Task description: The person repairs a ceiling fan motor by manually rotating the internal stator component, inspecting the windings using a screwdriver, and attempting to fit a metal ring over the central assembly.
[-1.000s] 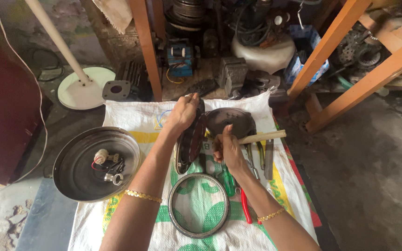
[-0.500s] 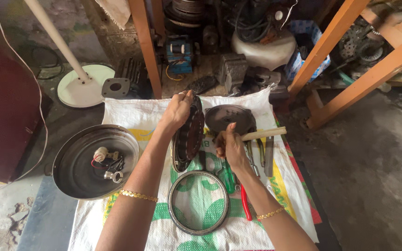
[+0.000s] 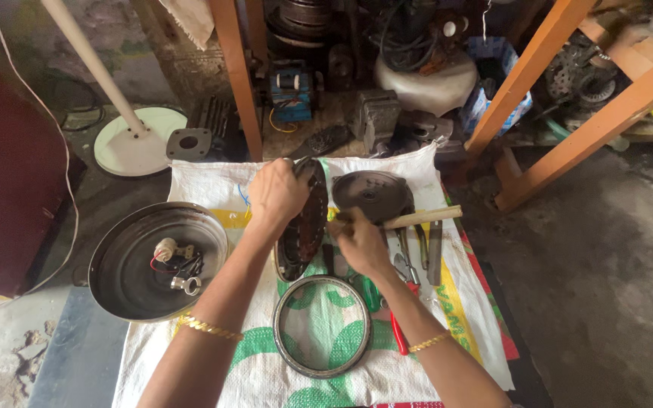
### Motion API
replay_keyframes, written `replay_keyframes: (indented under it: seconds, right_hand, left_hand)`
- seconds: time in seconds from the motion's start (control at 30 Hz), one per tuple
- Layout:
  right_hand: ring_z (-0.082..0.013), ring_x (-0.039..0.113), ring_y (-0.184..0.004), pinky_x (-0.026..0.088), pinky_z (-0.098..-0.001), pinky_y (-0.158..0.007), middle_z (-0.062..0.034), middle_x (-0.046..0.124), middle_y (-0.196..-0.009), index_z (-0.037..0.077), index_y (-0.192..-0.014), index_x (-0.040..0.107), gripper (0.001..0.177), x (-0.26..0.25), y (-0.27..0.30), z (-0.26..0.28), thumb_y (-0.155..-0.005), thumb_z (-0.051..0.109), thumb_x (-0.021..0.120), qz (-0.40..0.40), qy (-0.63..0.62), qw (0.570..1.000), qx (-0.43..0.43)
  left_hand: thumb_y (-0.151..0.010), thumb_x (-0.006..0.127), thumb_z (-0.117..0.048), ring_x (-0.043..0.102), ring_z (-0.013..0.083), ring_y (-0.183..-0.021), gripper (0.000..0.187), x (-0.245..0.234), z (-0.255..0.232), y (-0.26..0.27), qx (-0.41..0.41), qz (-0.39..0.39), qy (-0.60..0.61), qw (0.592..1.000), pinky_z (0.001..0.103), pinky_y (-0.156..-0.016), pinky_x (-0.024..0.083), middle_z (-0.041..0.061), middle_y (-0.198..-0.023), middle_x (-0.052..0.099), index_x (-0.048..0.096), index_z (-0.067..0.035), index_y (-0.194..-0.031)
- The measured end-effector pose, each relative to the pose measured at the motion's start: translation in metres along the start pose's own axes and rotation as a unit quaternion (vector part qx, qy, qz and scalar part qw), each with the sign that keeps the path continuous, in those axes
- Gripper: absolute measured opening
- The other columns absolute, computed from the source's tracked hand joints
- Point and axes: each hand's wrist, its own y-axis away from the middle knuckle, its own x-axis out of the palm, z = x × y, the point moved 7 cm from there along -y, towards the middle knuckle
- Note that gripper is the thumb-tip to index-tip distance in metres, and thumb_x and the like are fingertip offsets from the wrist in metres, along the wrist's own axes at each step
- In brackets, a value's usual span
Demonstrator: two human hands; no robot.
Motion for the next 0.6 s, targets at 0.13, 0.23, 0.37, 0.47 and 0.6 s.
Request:
replay_keyframes:
  seconds: [0.13,0.23,0.37,0.47,0.6]
  right_hand:
    - [-0.0330,0.074,-0.089,0.056,-0.0401,-0.072,-0.0222,0.074,-0.094,-0.005,-0.104,0.065,0.022,0.014,0.014,0.044,-0.085,0.004,0.071,-0.040,-0.014,0.984,-0.171]
    - [-0.0375,0.074,-0.087,0.055,-0.0419,-0.071,-0.0201,0.075,-0.092,-0.001,-0.097,0.067,0.014,0.020,0.009,0.051,-0.083,-0.001,0.069,-0.050,0.022,0.987,-0.154]
    - [-0.0386,0.072,-0.086,0.054,-0.0436,-0.071,-0.0198,0.073,-0.091,0.000,-0.095,0.067,0.009,0.035,0.006,0.060,-0.086,-0.001,0.069,-0.052,0.022,0.978,-0.199]
    - [-0.0422,0.069,-0.087,0.053,-0.0456,-0.072,-0.0218,0.071,-0.091,0.000,-0.096,0.066,0.013,0.044,0.003,0.063,-0.084,-0.005,0.065,-0.078,0.030,0.970,-0.227]
    - [-0.0446,0.067,-0.086,0.052,-0.0470,-0.073,-0.0214,0.069,-0.091,0.000,-0.100,0.066,0.018,0.043,0.003,0.062,-0.083,-0.005,0.063,-0.094,0.034,0.958,-0.268]
  left_hand:
    - [-0.078,0.084,-0.026,0.068,0.0460,-0.083,0.032,-0.024,0.000,0.011,0.002,0.006,0.000,1.000,0.053,-0.073,0.053,0.027,-0.083,0.070,0.071,0.003,-0.079]
    - [-0.074,0.088,-0.021,0.067,0.0468,-0.083,0.031,-0.038,-0.011,0.011,0.032,0.008,-0.022,0.999,0.053,-0.073,0.053,0.028,-0.083,0.069,0.071,0.004,-0.078]
    - [-0.074,0.088,-0.019,0.068,0.0468,-0.085,0.028,-0.053,-0.014,-0.002,0.041,0.003,-0.027,0.999,0.052,-0.075,0.055,0.029,-0.083,0.069,0.073,0.003,-0.082]
    - [-0.070,0.082,-0.007,0.068,0.0474,-0.084,0.024,-0.058,-0.009,-0.001,0.067,-0.036,-0.006,0.997,0.053,-0.074,0.054,0.029,-0.083,0.069,0.076,-0.001,-0.092]
    - [-0.069,0.078,-0.006,0.068,0.0470,-0.084,0.019,-0.041,0.002,-0.009,0.024,-0.041,-0.026,0.999,0.051,-0.076,0.056,0.028,-0.086,0.070,0.074,0.002,-0.085]
